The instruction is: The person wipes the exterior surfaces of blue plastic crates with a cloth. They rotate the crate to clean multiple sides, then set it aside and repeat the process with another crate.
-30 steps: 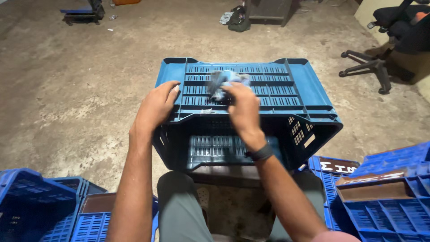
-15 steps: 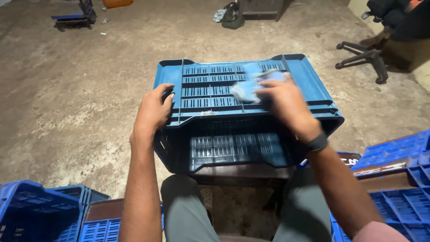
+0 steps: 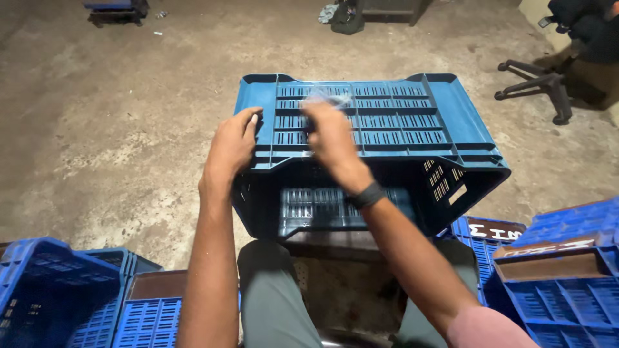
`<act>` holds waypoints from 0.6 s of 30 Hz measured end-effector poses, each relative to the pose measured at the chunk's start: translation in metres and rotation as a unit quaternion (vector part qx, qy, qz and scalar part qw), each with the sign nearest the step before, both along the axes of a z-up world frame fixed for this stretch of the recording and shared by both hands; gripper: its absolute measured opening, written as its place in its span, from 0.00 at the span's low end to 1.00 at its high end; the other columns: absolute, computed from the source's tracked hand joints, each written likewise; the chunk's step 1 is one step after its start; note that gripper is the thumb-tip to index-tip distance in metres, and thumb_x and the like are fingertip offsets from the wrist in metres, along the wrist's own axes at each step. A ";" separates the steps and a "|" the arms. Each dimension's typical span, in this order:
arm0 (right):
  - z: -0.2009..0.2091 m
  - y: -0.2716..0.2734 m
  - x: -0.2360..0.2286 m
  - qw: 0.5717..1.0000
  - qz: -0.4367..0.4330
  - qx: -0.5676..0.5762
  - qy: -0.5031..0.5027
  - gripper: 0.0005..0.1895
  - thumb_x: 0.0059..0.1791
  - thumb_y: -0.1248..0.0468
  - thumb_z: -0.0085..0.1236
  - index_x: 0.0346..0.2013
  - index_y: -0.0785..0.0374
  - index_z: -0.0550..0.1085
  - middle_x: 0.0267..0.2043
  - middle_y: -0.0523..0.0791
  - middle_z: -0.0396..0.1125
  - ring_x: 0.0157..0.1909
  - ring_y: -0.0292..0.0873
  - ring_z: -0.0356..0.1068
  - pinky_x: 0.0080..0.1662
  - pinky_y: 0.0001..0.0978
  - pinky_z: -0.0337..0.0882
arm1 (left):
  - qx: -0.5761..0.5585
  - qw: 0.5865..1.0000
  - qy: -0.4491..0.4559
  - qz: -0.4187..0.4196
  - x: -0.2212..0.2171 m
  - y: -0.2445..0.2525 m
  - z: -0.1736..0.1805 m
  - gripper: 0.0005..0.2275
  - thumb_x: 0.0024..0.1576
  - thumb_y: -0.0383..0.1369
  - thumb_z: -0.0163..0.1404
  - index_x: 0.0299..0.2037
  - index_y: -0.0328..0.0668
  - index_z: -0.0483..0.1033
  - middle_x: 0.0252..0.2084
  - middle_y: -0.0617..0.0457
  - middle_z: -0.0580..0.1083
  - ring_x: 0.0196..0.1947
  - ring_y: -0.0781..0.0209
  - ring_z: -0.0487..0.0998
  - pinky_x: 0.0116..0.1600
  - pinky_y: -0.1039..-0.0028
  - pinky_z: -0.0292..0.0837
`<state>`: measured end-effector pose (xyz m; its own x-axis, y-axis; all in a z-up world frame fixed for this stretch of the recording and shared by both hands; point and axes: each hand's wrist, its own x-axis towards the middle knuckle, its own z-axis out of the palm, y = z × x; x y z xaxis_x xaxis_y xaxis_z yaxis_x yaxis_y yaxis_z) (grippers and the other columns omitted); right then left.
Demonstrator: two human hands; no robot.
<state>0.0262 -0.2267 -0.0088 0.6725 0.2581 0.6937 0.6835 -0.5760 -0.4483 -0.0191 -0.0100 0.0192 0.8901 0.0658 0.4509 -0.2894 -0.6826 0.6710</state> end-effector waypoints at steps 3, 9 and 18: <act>0.010 0.031 -0.011 0.990 0.090 -0.086 -0.072 0.27 0.38 0.79 0.55 0.52 0.66 0.77 0.60 0.56 0.69 0.62 0.59 0.67 0.61 0.46 0.69 | -0.027 0.998 0.060 0.010 0.001 -0.002 0.001 0.15 0.64 0.34 0.43 0.58 0.43 0.75 0.48 0.37 0.78 0.47 0.42 0.81 0.53 0.61 0.73; 0.043 -0.024 0.015 0.943 0.198 -0.263 -0.039 0.38 0.35 0.82 0.48 0.54 0.50 0.79 0.68 0.43 0.67 0.73 0.53 0.59 0.70 0.41 0.61 | 0.003 1.000 0.024 0.008 -0.002 -0.004 0.000 0.17 0.60 0.36 0.51 0.57 0.40 0.75 0.52 0.38 0.78 0.52 0.42 0.79 0.55 0.61 0.73; 0.067 -0.182 0.027 0.961 0.103 -0.243 0.085 0.30 0.40 0.81 0.52 0.53 0.56 0.79 0.60 0.46 0.73 0.59 0.47 0.73 0.59 0.35 0.72 | 0.014 1.000 -0.005 0.002 0.001 -0.004 0.001 0.19 0.56 0.36 0.57 0.56 0.38 0.77 0.52 0.36 0.78 0.55 0.42 0.79 0.58 0.61 0.73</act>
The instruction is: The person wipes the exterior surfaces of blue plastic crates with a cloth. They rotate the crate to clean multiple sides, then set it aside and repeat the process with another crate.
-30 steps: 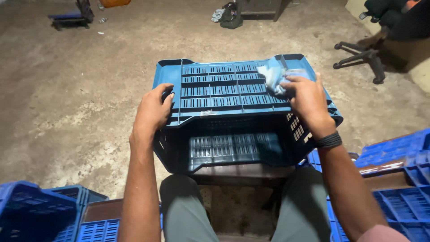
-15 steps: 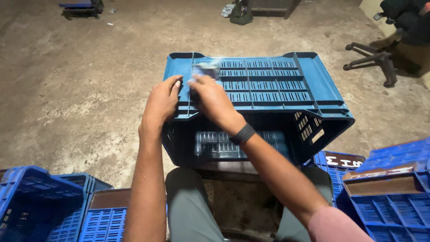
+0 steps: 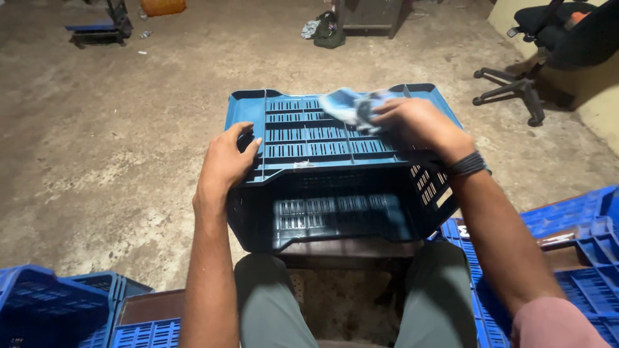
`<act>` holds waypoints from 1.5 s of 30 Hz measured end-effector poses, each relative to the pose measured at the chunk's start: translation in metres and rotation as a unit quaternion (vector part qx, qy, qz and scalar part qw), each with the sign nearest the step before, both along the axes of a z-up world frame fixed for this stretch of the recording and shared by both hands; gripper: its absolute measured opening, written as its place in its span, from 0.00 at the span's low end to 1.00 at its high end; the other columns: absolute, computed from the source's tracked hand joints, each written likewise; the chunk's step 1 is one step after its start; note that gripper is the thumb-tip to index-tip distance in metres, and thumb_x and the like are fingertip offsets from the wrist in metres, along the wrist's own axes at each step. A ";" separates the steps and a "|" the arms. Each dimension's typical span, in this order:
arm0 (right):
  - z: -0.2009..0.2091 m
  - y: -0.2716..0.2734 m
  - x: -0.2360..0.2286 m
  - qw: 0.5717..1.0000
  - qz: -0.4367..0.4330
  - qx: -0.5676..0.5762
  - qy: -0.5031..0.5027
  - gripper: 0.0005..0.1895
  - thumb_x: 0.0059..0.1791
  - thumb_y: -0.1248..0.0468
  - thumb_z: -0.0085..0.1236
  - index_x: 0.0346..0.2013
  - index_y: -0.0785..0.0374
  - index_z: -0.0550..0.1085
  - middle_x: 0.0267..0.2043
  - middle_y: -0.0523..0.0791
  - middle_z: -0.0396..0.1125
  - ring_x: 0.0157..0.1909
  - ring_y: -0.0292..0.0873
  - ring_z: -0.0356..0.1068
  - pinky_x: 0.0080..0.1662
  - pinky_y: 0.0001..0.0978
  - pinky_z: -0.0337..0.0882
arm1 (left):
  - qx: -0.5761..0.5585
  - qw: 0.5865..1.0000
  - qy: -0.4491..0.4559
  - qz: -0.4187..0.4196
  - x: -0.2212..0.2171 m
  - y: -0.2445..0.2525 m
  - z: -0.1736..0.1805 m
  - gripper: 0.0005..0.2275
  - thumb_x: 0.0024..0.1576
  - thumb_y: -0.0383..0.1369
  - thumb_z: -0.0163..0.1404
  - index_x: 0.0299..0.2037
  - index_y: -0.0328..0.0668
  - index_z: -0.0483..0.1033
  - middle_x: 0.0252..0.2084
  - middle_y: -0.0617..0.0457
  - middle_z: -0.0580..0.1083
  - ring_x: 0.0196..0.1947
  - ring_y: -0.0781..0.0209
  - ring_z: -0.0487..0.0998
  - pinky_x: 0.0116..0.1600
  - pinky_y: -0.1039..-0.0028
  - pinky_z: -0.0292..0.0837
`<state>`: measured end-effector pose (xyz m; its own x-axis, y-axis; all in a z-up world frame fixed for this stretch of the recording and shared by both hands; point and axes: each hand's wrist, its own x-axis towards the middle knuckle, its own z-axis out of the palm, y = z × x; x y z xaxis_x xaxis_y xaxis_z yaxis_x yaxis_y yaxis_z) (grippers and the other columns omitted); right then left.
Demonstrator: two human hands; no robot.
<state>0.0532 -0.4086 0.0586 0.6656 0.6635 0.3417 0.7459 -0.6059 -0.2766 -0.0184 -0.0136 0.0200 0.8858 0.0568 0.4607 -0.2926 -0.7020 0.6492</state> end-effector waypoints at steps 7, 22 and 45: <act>-0.034 0.018 0.028 0.947 -0.299 -0.021 -0.118 0.16 0.42 0.72 0.61 0.45 0.64 0.79 0.43 0.57 0.75 0.47 0.61 0.73 0.47 0.51 0.72 | -0.009 1.000 0.013 0.011 -0.003 -0.004 0.003 0.19 0.55 0.37 0.58 0.55 0.38 0.77 0.50 0.36 0.78 0.53 0.43 0.80 0.56 0.60 0.74; -0.044 0.213 0.058 0.987 0.008 0.153 -0.037 0.22 0.41 0.76 0.58 0.50 0.64 0.78 0.47 0.55 0.74 0.50 0.58 0.75 0.52 0.43 0.74 | -0.039 0.999 0.003 -0.003 0.001 0.005 0.000 0.16 0.56 0.33 0.54 0.54 0.39 0.78 0.49 0.37 0.79 0.52 0.42 0.80 0.56 0.62 0.74; -0.045 -0.008 0.061 0.973 -0.219 0.006 -0.068 0.26 0.40 0.76 0.53 0.52 0.62 0.78 0.44 0.59 0.73 0.48 0.62 0.72 0.51 0.50 0.72 | -0.073 0.997 0.032 0.015 0.002 0.003 -0.003 0.17 0.65 0.41 0.44 0.53 0.38 0.78 0.46 0.36 0.79 0.48 0.42 0.81 0.53 0.61 0.73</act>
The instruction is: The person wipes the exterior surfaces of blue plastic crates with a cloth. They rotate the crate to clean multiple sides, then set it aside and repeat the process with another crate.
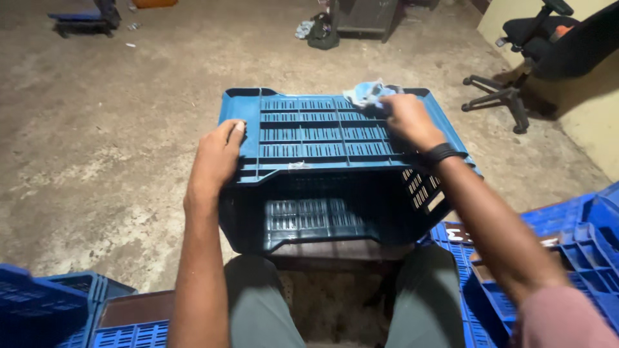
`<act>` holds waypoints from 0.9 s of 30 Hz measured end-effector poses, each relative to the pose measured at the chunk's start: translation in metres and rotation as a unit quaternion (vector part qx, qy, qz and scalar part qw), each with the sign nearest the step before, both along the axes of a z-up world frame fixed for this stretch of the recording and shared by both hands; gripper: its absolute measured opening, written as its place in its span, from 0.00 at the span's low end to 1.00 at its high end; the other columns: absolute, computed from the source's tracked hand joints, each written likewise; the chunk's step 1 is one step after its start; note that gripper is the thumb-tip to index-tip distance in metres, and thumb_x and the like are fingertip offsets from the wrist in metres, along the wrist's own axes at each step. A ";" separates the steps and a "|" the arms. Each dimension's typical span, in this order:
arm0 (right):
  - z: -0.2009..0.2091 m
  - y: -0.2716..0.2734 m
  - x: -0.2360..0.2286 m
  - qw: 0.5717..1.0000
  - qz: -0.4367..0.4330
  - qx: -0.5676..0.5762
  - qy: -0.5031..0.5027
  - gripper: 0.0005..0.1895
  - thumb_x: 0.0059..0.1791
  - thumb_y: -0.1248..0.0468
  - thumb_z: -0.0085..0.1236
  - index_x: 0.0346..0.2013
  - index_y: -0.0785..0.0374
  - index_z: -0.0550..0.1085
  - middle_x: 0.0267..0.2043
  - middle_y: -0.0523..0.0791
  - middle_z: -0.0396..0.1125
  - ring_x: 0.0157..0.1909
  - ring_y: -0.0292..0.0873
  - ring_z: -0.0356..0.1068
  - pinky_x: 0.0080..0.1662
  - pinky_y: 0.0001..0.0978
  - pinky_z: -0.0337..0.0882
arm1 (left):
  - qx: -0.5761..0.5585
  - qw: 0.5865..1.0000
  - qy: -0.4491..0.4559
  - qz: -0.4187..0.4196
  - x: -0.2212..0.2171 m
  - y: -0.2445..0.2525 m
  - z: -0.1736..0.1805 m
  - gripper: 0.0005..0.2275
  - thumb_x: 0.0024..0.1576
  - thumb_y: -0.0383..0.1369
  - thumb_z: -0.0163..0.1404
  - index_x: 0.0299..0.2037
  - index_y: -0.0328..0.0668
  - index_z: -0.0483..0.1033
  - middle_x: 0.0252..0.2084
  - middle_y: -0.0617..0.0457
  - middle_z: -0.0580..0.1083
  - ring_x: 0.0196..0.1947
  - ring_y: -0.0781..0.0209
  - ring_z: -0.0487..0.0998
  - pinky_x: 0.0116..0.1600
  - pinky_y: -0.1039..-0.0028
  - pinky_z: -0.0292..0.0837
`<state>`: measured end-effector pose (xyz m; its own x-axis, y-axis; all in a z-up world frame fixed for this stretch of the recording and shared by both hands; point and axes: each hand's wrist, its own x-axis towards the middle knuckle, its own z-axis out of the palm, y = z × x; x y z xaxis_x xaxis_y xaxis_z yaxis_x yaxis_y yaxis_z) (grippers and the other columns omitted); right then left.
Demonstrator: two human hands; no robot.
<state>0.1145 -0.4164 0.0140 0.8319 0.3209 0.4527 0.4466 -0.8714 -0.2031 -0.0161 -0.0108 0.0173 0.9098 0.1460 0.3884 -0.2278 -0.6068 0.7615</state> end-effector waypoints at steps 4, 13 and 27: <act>0.002 0.067 -0.010 0.998 0.003 0.068 -0.003 0.27 0.41 0.77 0.50 0.54 0.60 0.78 0.44 0.58 0.74 0.47 0.61 0.73 0.51 0.49 0.72 | -0.027 0.998 -0.041 -0.030 -0.001 0.000 -0.001 0.19 0.67 0.42 0.39 0.52 0.33 0.77 0.48 0.37 0.79 0.50 0.44 0.81 0.55 0.63 0.72; -0.001 0.207 -0.058 0.981 0.150 0.108 -0.064 0.23 0.42 0.75 0.57 0.51 0.61 0.78 0.57 0.55 0.70 0.58 0.58 0.70 0.59 0.45 0.69 | -0.063 0.997 -0.015 -0.047 0.000 0.000 0.000 0.21 0.67 0.43 0.36 0.50 0.32 0.77 0.48 0.38 0.80 0.51 0.47 0.82 0.57 0.65 0.72; 0.022 0.025 -0.119 0.989 0.136 0.036 -0.049 0.33 0.34 0.82 0.53 0.52 0.59 0.79 0.61 0.53 0.70 0.61 0.58 0.69 0.60 0.43 0.69 | 0.211 0.973 0.088 -0.019 0.016 -0.018 0.008 0.29 0.62 0.51 0.38 0.73 0.52 0.58 0.75 0.46 0.53 0.73 0.37 0.51 0.71 0.51 0.47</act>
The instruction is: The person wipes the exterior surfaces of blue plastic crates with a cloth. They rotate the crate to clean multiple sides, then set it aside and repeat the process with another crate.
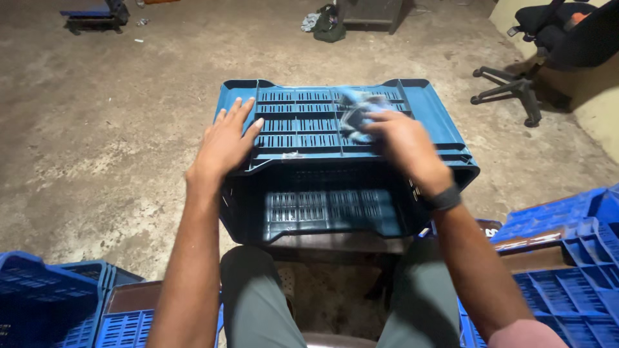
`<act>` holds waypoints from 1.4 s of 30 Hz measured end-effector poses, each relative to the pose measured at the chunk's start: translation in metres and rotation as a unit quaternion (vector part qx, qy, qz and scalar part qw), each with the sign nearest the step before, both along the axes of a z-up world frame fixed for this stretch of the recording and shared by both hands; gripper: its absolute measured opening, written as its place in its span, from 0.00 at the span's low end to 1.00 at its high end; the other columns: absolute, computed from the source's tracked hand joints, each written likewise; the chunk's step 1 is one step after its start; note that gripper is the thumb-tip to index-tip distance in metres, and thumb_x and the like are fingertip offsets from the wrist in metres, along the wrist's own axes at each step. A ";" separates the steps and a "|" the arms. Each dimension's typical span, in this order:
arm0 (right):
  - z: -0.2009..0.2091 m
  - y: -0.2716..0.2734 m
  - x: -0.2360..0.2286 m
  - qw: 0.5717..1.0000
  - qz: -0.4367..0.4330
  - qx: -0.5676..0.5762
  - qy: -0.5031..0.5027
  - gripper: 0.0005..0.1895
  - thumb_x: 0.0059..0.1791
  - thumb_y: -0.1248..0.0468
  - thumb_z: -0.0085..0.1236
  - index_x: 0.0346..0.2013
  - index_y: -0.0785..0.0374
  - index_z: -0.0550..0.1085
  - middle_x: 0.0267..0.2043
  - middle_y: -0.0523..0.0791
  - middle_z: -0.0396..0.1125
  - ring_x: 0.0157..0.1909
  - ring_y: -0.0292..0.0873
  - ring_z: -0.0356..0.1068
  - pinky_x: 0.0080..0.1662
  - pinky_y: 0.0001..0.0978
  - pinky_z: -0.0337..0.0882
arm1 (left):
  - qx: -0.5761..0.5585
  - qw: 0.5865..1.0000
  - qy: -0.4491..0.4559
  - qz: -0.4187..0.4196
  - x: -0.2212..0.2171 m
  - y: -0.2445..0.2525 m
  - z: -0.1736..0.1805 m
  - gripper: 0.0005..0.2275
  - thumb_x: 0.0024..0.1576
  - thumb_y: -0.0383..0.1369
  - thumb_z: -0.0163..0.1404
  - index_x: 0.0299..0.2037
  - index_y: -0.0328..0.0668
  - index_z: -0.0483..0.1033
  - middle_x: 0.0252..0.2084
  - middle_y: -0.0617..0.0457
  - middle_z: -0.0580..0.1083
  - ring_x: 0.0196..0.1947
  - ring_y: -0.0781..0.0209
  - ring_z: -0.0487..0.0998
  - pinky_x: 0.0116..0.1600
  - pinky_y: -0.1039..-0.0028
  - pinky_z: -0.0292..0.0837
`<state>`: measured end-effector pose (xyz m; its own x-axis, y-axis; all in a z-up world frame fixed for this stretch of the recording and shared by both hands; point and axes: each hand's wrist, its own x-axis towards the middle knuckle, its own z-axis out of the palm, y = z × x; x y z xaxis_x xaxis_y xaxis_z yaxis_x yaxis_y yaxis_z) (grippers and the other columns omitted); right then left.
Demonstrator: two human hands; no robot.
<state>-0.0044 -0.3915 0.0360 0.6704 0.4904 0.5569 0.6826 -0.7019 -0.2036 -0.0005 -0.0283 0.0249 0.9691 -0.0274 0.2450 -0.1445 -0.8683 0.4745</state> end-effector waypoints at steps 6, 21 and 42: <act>-0.009 -0.041 -0.004 0.992 -0.095 0.052 0.068 0.40 0.33 0.84 0.45 0.55 0.55 0.78 0.61 0.54 0.68 0.61 0.58 0.68 0.60 0.43 0.68 | 0.020 0.998 -0.034 -0.045 0.029 -0.040 -0.004 0.31 0.65 0.54 0.37 0.72 0.40 0.59 0.77 0.41 0.49 0.76 0.35 0.42 0.75 0.50 0.40; -0.025 0.150 -0.026 0.991 0.076 0.108 0.020 0.33 0.32 0.81 0.57 0.51 0.62 0.75 0.67 0.51 0.65 0.67 0.58 0.64 0.64 0.41 0.66 | -0.126 0.989 -0.031 -0.076 0.003 -0.042 0.004 0.28 0.67 0.50 0.31 0.65 0.35 0.67 0.69 0.39 0.64 0.74 0.41 0.55 0.73 0.59 0.51; -0.026 0.089 -0.048 0.990 0.007 0.134 0.038 0.40 0.32 0.83 0.45 0.57 0.56 0.75 0.66 0.50 0.65 0.68 0.54 0.64 0.67 0.38 0.65 | -0.142 0.986 -0.048 -0.068 0.002 -0.044 0.004 0.30 0.66 0.53 0.30 0.67 0.36 0.64 0.67 0.37 0.66 0.70 0.42 0.61 0.72 0.61 0.49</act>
<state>-0.0528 -0.3022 0.0097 0.7100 0.3406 0.6163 0.6669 -0.6063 -0.4333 0.0018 -0.0726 0.0291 0.9335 -0.0722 0.3512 -0.3057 -0.6721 0.6744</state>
